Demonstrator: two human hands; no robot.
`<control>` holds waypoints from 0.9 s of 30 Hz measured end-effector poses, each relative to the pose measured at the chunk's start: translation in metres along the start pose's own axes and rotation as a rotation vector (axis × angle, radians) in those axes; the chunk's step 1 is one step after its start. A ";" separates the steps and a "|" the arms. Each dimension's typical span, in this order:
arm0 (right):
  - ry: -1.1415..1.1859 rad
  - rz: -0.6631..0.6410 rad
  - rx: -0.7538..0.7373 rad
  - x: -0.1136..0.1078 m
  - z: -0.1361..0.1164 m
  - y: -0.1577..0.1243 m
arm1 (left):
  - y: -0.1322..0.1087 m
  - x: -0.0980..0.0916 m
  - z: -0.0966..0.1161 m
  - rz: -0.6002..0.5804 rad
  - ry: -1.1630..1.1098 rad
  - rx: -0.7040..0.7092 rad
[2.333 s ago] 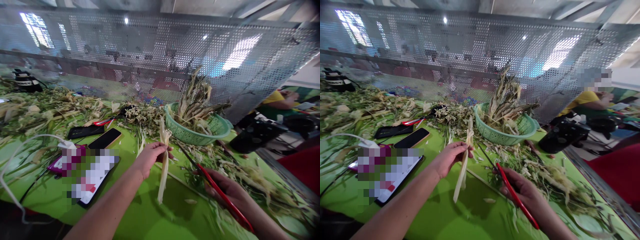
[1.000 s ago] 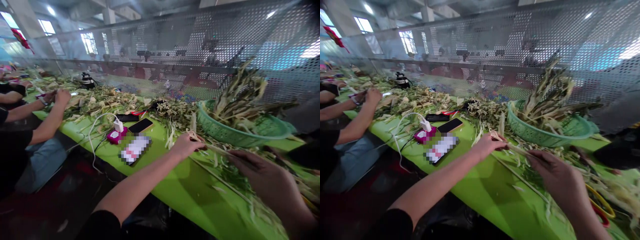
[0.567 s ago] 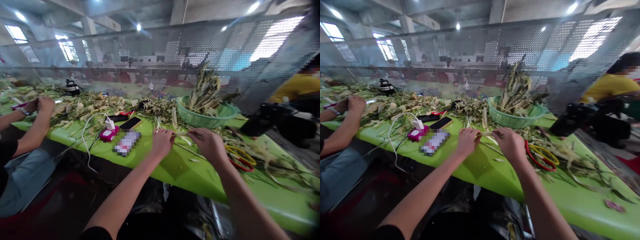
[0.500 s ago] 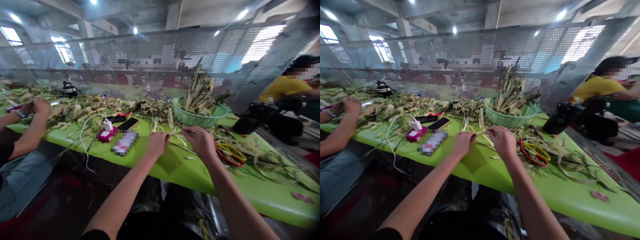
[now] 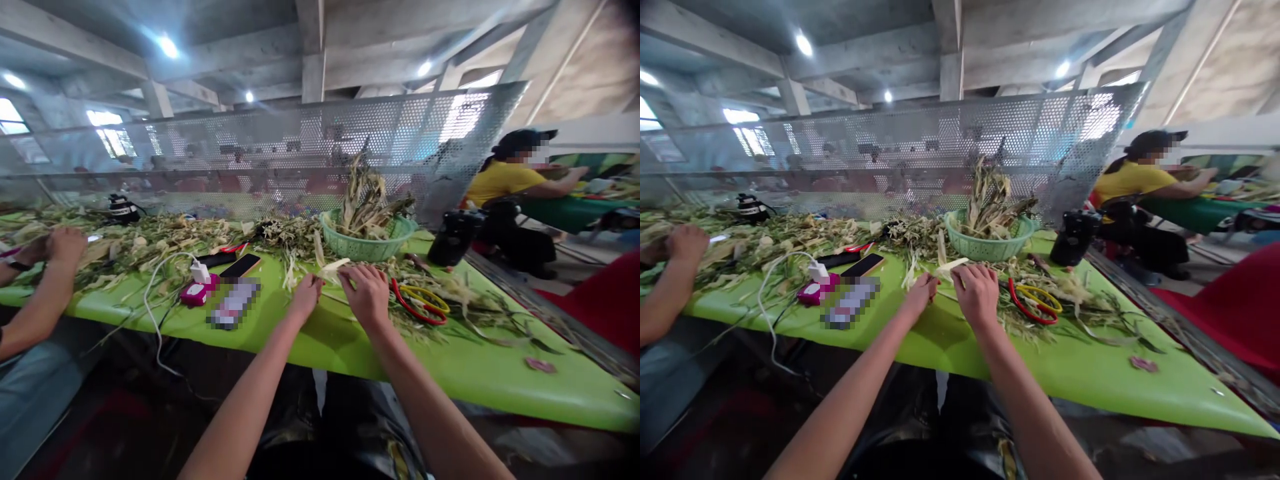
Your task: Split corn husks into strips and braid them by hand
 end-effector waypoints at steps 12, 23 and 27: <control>0.151 -0.027 -0.062 0.004 -0.015 0.001 | -0.004 -0.009 -0.001 -0.178 -0.395 0.088; 0.205 -0.228 -0.330 0.022 -0.047 -0.001 | -0.002 -0.023 -0.006 -0.089 -0.508 0.081; 0.251 -0.296 -0.277 0.027 -0.043 -0.002 | -0.004 -0.021 -0.006 -0.175 -0.553 -0.003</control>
Point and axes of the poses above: each hand's wrist, its own y-axis towards the middle knuckle, its own x-axis out of the palm, z = x × y, the point moved 5 cm from there along y, towards the middle knuckle, and after that the axes turned 14 degrees about -x, right-handed, at the moved point
